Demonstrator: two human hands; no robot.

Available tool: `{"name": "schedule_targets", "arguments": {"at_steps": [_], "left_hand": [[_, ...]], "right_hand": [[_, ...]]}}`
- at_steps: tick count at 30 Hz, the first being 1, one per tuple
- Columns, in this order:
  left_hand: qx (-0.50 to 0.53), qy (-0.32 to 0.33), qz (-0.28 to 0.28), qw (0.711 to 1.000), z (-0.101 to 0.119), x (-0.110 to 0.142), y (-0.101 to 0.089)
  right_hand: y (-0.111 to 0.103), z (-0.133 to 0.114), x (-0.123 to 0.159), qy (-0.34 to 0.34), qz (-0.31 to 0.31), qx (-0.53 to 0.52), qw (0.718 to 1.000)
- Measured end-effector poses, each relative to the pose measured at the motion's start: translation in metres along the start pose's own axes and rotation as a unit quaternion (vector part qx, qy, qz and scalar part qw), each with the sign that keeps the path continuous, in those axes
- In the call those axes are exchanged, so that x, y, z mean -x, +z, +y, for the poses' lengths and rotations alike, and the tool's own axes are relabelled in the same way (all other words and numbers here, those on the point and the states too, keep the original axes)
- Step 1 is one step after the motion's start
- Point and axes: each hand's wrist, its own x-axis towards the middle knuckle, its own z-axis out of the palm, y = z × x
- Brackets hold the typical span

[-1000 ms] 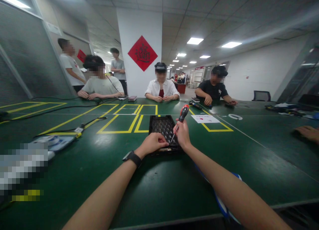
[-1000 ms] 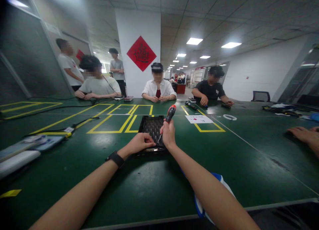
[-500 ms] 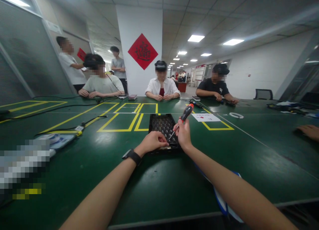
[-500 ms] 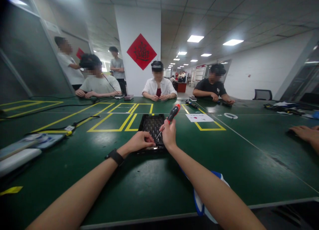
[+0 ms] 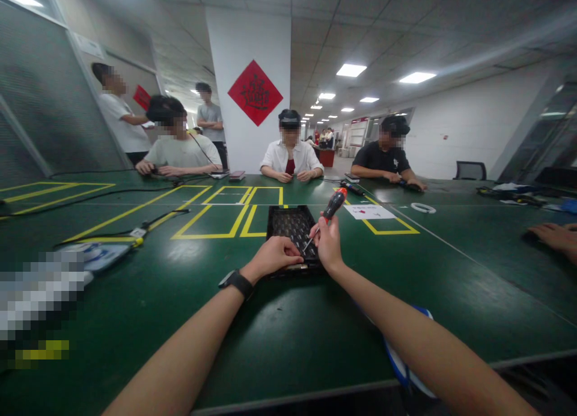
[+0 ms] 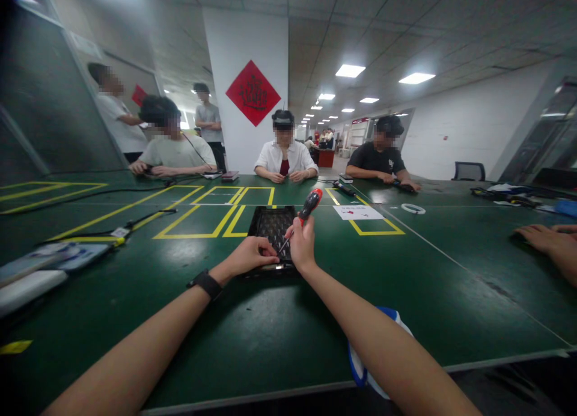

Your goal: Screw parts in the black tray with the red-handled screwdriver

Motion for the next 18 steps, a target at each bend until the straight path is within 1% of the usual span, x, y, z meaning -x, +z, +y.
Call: {"name": "schedule_targets", "arguments": {"at_steps": [3,12,16,18], "left_hand": [[-0.001,0.002,0.005,1.0,-0.0011,-0.0004,0.0003],[-0.005,-0.002,-0.011,1.0,-0.0016,-0.0008,-0.0001],[-0.001,-0.009,-0.007,1.0,0.0001,0.0,-0.0013],[0.003,-0.011,0.006,1.0,0.0023,0.0003,-0.0025]], "right_hand": [[0.0002,-0.0002,0.0002,0.004,-0.002,-0.006,1.0],[-0.0017,-0.0009,-0.0002,0.001,-0.003,0.002,1.0],[-0.0012,-0.002,-0.0001,0.001,-0.001,0.0,1.0],[-0.0007,-0.0036,0.0003,-0.001,-0.001,-0.002,1.0]]}}
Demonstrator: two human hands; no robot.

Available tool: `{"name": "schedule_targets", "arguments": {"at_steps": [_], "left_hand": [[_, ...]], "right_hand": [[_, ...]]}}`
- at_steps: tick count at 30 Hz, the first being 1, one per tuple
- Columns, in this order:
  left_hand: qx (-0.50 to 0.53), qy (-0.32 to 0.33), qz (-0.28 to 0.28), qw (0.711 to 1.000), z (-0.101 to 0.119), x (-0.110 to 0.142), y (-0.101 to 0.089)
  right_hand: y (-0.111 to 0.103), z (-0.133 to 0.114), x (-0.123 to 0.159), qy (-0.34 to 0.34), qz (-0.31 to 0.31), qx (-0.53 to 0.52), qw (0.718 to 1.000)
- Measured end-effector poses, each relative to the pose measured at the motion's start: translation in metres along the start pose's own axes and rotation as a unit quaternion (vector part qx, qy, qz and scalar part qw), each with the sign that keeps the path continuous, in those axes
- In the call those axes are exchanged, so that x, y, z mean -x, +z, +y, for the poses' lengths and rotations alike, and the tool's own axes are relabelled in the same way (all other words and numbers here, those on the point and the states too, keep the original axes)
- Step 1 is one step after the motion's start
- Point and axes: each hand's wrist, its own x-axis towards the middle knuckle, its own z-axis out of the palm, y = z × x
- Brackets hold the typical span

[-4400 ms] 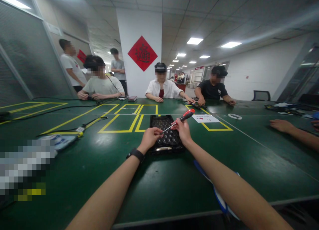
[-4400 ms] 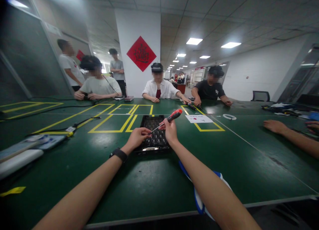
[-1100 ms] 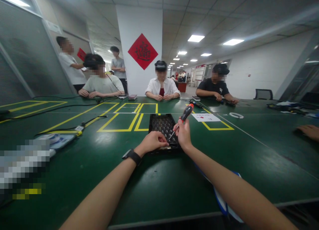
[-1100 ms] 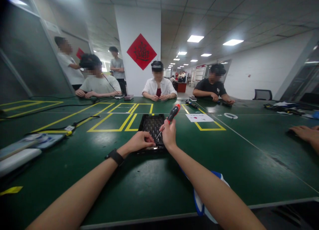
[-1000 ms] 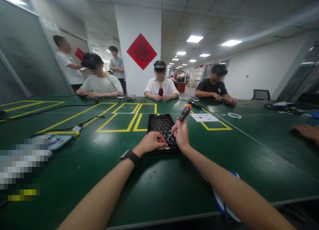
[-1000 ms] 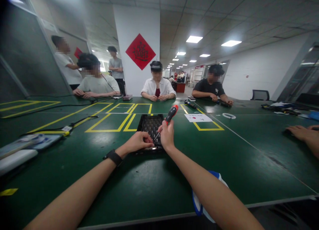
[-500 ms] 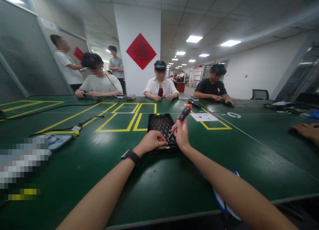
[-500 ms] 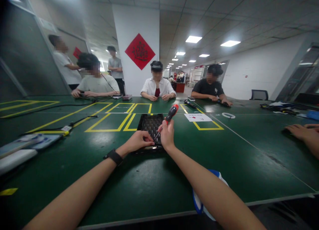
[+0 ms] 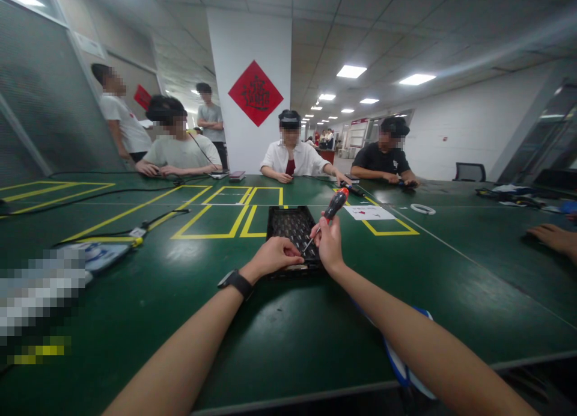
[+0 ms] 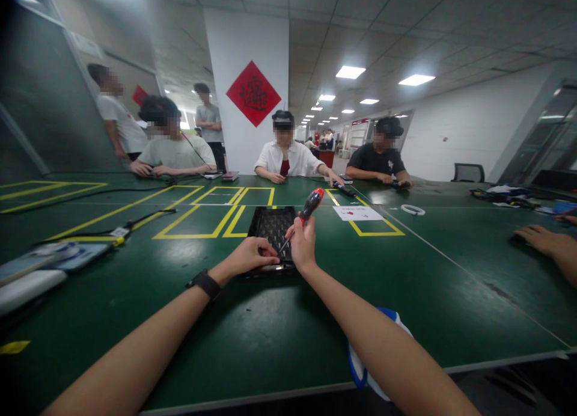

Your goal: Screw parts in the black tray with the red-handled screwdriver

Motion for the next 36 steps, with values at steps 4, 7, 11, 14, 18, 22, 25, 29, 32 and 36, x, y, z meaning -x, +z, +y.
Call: {"name": "schedule_targets", "arguments": {"at_steps": [4,7,11,14,18,22,25,29,32,36], "left_hand": [[0.023,0.008,0.038,0.999,0.007,-0.001,-0.002],[0.044,0.015,0.039,0.998,0.012,-0.003,-0.002],[0.035,0.037,0.042,0.998,0.013,-0.005,0.0],[0.042,0.062,0.027,0.997,0.011,-0.005,0.001],[0.051,0.068,0.017,0.996,0.01,-0.005,0.002],[0.048,0.042,0.035,0.997,0.011,-0.004,0.003],[0.05,0.045,0.023,0.997,0.011,-0.003,0.002],[0.062,0.082,-0.008,0.995,0.01,-0.003,0.001],[0.063,0.078,0.004,0.995,0.009,-0.005,0.002],[0.053,0.043,0.035,0.997,0.007,-0.006,0.005]], "right_hand": [[0.002,-0.006,0.001,-0.005,-0.008,-0.002,1.0],[0.004,-0.012,0.003,-0.01,-0.027,-0.007,1.0],[0.006,-0.015,0.005,-0.01,-0.059,-0.011,0.998],[0.006,-0.013,0.006,-0.001,-0.085,-0.02,0.996],[0.006,-0.012,0.004,0.005,-0.107,-0.034,0.994],[0.006,-0.012,0.004,-0.001,-0.093,-0.035,0.995],[0.006,-0.011,0.004,0.001,-0.101,-0.037,0.994],[0.005,-0.01,0.005,0.028,-0.131,-0.045,0.99],[0.005,-0.008,0.004,0.03,-0.126,-0.043,0.991],[0.005,-0.009,0.004,0.012,-0.126,-0.032,0.991]]}}
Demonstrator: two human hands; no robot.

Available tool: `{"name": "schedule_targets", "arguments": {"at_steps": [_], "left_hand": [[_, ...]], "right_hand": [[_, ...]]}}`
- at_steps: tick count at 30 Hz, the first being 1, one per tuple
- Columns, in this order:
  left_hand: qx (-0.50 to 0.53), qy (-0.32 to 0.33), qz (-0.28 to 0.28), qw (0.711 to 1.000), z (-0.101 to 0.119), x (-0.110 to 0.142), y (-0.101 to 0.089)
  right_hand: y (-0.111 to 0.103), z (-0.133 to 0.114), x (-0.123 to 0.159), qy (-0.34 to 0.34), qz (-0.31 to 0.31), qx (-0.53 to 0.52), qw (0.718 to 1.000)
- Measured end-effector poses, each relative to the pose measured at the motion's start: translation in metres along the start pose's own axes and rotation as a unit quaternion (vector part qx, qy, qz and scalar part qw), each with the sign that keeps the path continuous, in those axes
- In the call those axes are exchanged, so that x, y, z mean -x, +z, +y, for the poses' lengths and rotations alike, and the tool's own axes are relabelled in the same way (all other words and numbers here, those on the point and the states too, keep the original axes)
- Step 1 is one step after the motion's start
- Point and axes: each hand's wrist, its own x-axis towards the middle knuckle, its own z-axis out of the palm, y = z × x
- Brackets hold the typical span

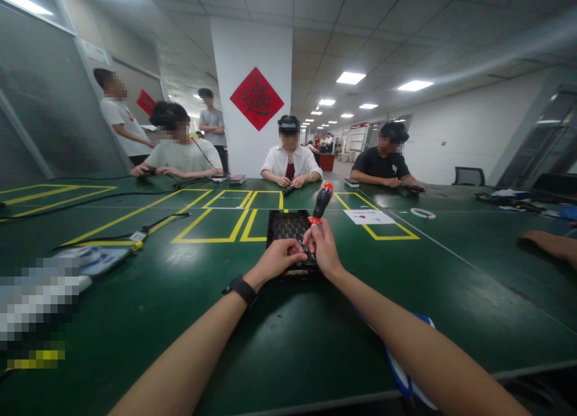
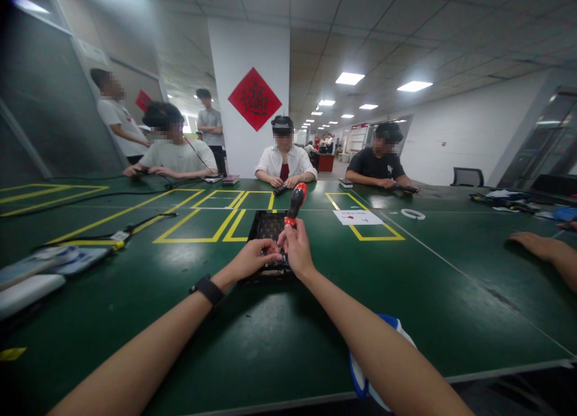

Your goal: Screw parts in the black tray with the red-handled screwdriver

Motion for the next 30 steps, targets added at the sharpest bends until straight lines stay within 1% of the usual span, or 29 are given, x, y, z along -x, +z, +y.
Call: {"name": "schedule_targets", "arguments": {"at_steps": [3,7,9,11,14,16,20,22,23,27,30], "left_hand": [[-0.002,0.008,-0.019,1.0,0.0008,0.0006,-0.001],[0.008,0.031,-0.051,0.998,0.0054,0.0013,-0.0039],[0.017,0.035,-0.056,0.998,0.0064,0.0012,-0.0041],[0.022,0.026,-0.044,0.998,0.0053,0.0009,-0.0031],[0.005,-0.005,-0.012,1.0,0.0014,0.0009,-0.0011],[-0.004,-0.011,-0.012,1.0,-0.0003,0.0013,-0.0008],[0.033,0.023,-0.062,0.997,0.0022,0.0019,-0.003],[0.052,0.026,-0.08,0.995,0.0045,0.0018,-0.0037],[0.057,0.022,-0.077,0.995,0.0052,0.0015,-0.0037],[0.058,-0.003,-0.034,0.998,0.0049,0.0004,-0.0016],[0.062,-0.014,-0.019,0.998,0.0023,0.0004,0.0003]], "right_hand": [[-0.0004,-0.0003,0.0001,0.002,-0.014,-0.006,1.0],[-0.0011,0.0014,-0.0015,0.03,-0.036,-0.031,0.998],[-0.0009,0.0013,-0.002,0.031,-0.036,-0.032,0.998],[-0.0003,0.0004,-0.0018,0.022,-0.029,-0.023,0.999],[0.0007,-0.0013,-0.0009,0.018,-0.027,-0.013,0.999],[0.0008,-0.0018,-0.0004,0.022,-0.032,-0.016,0.999],[-0.0007,-0.0013,-0.0004,0.033,-0.05,-0.035,0.998],[-0.0014,-0.0013,-0.0005,0.037,-0.056,-0.038,0.997],[-0.0015,-0.0016,-0.0005,0.037,-0.055,-0.036,0.997],[-0.0008,-0.0027,0.0002,0.021,-0.043,-0.027,0.998],[-0.0005,-0.0011,0.0004,0.013,-0.038,-0.019,0.999]]}}
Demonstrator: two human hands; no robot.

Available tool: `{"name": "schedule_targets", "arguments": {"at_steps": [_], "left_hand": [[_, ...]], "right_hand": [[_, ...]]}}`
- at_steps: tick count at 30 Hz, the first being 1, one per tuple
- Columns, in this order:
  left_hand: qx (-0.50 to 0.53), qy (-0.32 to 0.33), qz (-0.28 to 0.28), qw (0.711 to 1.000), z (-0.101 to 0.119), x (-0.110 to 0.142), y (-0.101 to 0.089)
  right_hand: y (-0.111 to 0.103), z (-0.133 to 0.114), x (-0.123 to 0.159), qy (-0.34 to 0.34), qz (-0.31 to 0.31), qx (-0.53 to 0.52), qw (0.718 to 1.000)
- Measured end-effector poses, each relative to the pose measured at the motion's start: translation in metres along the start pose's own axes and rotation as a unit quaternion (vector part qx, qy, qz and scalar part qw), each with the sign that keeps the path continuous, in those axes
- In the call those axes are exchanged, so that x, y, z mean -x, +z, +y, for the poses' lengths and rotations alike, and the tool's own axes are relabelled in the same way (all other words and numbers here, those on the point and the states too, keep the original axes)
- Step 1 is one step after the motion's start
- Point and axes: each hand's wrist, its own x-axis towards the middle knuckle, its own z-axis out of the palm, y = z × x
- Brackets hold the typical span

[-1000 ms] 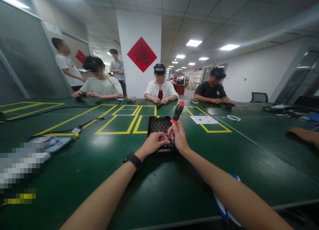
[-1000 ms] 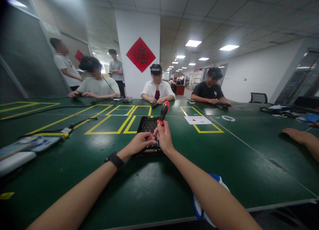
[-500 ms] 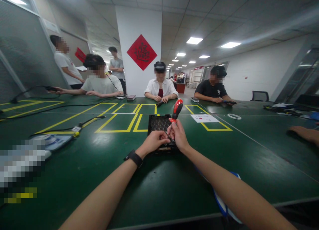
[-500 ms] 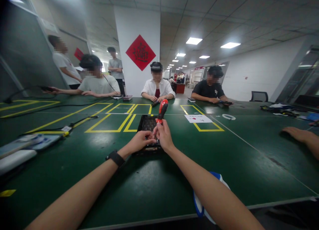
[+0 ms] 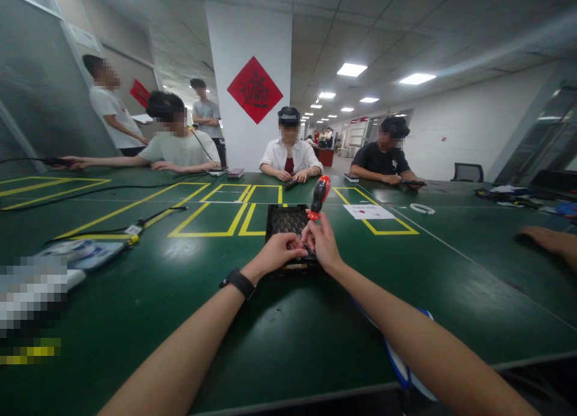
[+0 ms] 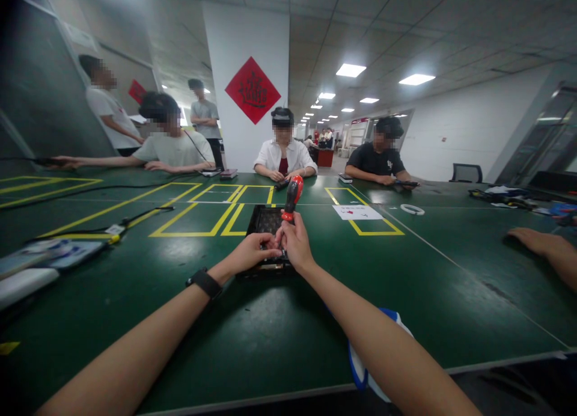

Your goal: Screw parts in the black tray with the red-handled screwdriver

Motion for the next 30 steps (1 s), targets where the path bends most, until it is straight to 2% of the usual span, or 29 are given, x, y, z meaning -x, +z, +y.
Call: {"name": "schedule_targets", "arguments": {"at_steps": [4,10,15,17,24,30], "left_hand": [[-0.006,-0.006,0.011,1.0,-0.0017,0.001,-0.0005],[0.041,0.034,-0.043,0.998,0.0012,0.0012,-0.0019],[-0.011,0.003,0.009,1.0,-0.0024,0.0002,0.0002],[-0.037,0.001,0.013,0.999,-0.003,0.0007,-0.0004],[-0.01,0.059,-0.053,0.997,0.0022,0.0027,-0.0047],[-0.068,-0.007,0.016,0.998,-0.0061,0.001,-0.0004]], "right_hand": [[-0.0017,0.0032,-0.001,0.0,-0.02,0.003,1.0],[-0.002,0.0005,-0.0006,-0.002,-0.024,0.001,1.0],[0.0002,-0.0015,0.0006,-0.014,-0.011,0.01,1.0],[0.0005,-0.0012,0.0006,-0.011,-0.014,0.008,1.0],[-0.0001,0.0017,-0.0002,0.009,-0.021,-0.009,1.0],[-0.0004,0.0015,0.0001,-0.003,-0.018,0.008,1.0]]}}
